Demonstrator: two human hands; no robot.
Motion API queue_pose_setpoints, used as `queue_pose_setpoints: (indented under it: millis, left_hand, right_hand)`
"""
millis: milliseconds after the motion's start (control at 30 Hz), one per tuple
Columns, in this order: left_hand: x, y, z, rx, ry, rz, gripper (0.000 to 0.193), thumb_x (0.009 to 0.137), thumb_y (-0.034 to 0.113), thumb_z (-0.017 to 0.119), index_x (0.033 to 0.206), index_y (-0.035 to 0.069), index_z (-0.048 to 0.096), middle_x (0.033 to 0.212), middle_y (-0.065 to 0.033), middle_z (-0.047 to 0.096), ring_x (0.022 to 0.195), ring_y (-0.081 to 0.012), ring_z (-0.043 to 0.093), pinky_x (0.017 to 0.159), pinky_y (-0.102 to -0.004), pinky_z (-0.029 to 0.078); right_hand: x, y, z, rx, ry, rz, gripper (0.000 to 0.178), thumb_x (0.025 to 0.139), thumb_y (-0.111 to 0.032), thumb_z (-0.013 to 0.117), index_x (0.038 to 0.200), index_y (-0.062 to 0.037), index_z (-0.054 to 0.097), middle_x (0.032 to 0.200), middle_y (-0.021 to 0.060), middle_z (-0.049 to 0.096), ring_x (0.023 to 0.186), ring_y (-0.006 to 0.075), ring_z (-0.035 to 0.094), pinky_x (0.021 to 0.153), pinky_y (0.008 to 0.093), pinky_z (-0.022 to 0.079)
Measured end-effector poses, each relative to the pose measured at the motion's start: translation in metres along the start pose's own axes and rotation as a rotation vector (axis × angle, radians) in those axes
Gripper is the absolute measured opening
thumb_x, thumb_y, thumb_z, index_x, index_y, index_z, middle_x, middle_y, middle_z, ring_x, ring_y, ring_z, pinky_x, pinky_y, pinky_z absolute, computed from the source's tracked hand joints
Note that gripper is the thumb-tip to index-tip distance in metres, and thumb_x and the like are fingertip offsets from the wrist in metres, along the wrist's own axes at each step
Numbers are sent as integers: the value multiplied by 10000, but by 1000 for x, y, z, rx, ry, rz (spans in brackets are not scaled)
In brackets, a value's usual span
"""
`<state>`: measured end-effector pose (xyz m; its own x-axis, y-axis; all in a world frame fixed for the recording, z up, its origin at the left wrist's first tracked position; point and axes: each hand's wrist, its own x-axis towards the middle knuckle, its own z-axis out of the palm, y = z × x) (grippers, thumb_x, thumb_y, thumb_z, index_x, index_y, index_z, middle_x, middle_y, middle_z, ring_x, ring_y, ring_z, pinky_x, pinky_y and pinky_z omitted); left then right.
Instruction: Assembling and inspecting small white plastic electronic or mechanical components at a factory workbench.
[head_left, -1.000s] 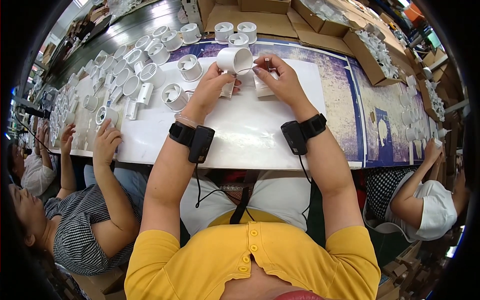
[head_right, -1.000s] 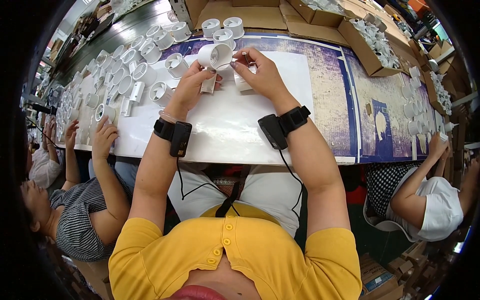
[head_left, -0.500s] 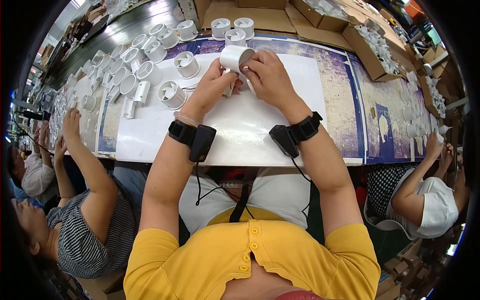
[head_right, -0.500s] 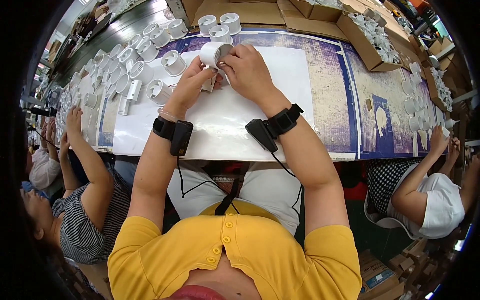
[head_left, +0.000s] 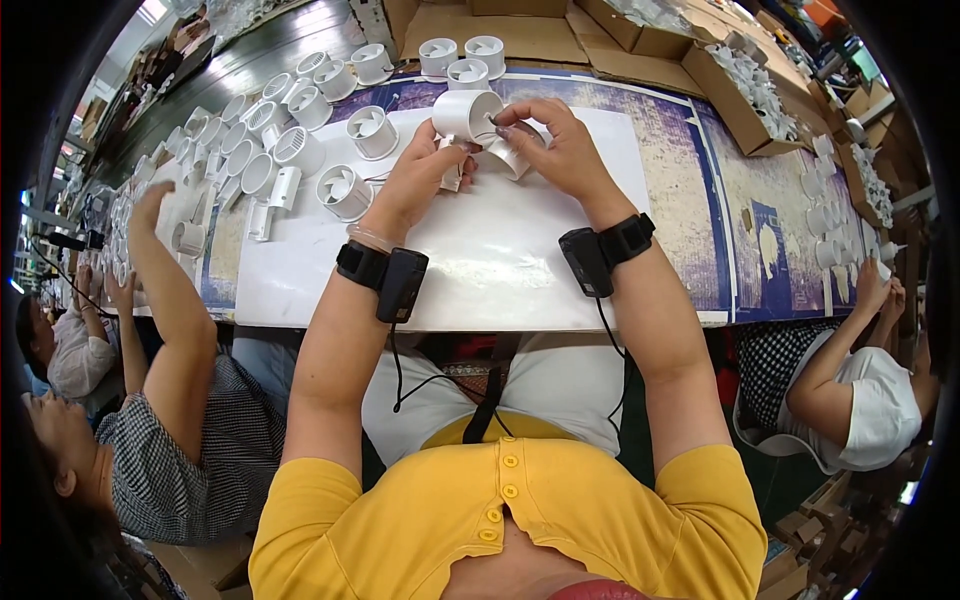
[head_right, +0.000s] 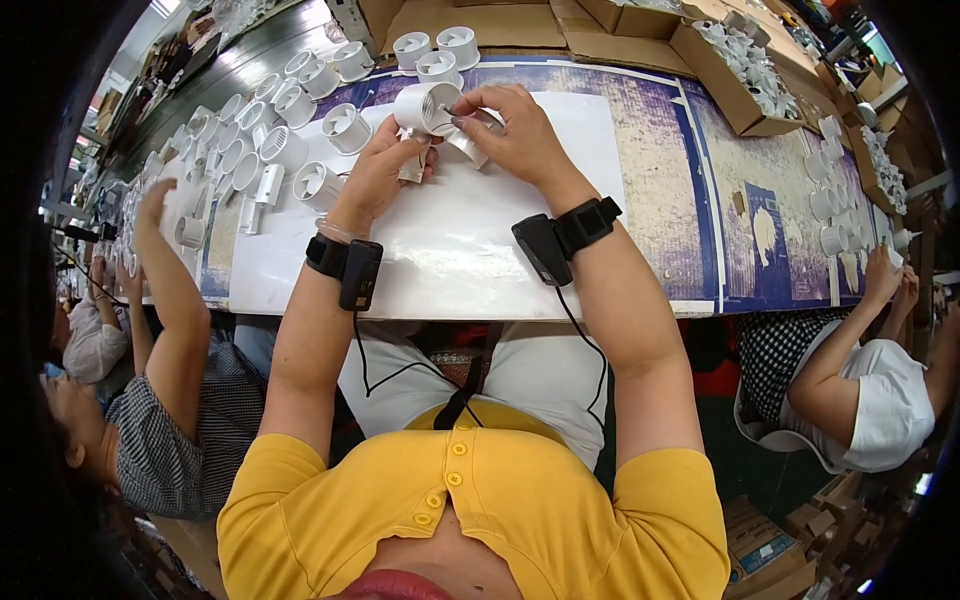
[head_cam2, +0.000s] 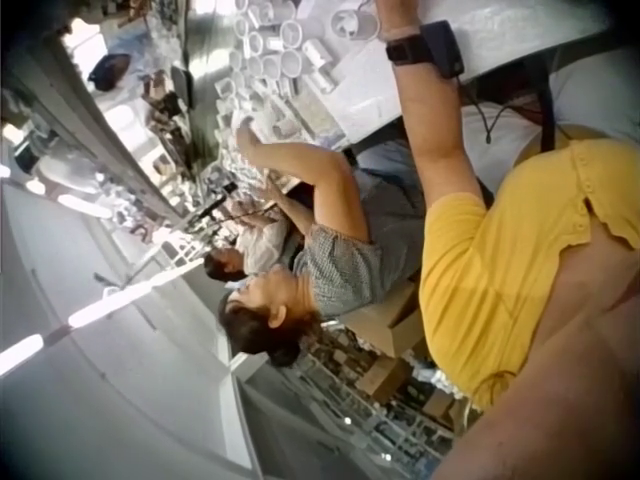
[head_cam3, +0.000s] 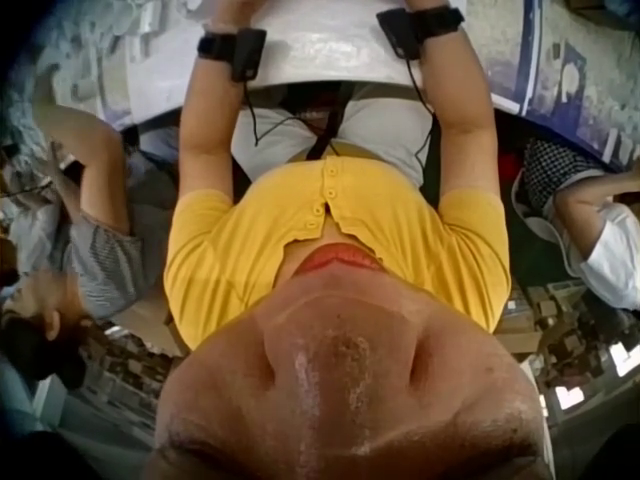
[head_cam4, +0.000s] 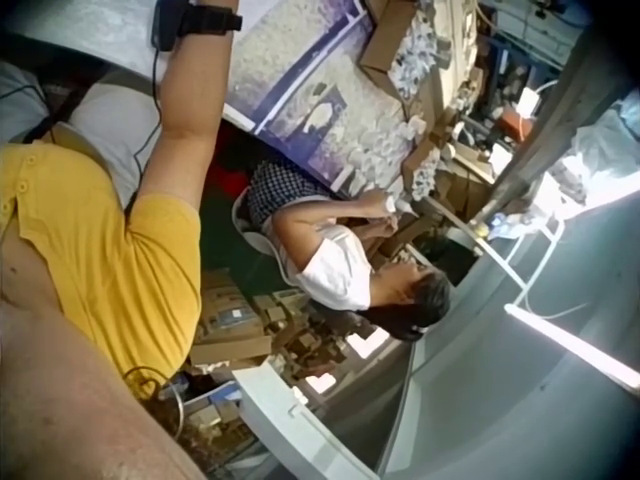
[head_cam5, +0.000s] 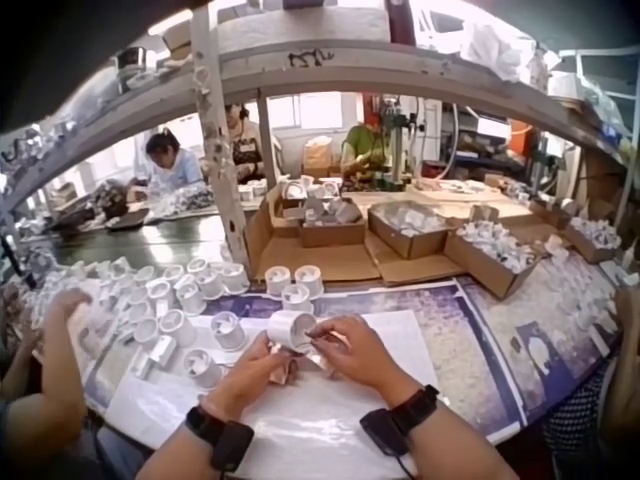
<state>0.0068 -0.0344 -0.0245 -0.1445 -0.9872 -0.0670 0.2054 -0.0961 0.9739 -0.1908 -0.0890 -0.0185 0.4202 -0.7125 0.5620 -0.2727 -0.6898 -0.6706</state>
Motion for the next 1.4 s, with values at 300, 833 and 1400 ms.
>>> queue_pose_setpoints:
  millis: [300,833,1400]
  left_hand:
    - [-3,5,3,-31,-17,31,482,835,75,534,1268,19,329,1051,-100,558,909,-148,578,767,-290,485]
    - [-3,4,3,-86,-62,83,454,823,24,523,1258,16,396,1181,-78,490,1027,-159,552,892,-294,457]
    - [-1,-2,-2,-56,-86,116,459,804,45,528,1255,21,450,1098,-38,547,933,-102,519,791,-213,424]
  right_hand:
    - [3,-10,10,80,8,63,149,783,-116,701,927,-81,691,937,43,642,830,169,539,739,284,454]
    - [-4,-41,5,-396,201,-244,154,691,-101,742,841,-117,710,1062,39,593,952,253,497,815,344,424]
    - [-6,-30,6,-159,14,-102,99,762,-151,697,844,-95,705,1263,81,496,1182,301,398,994,410,338]
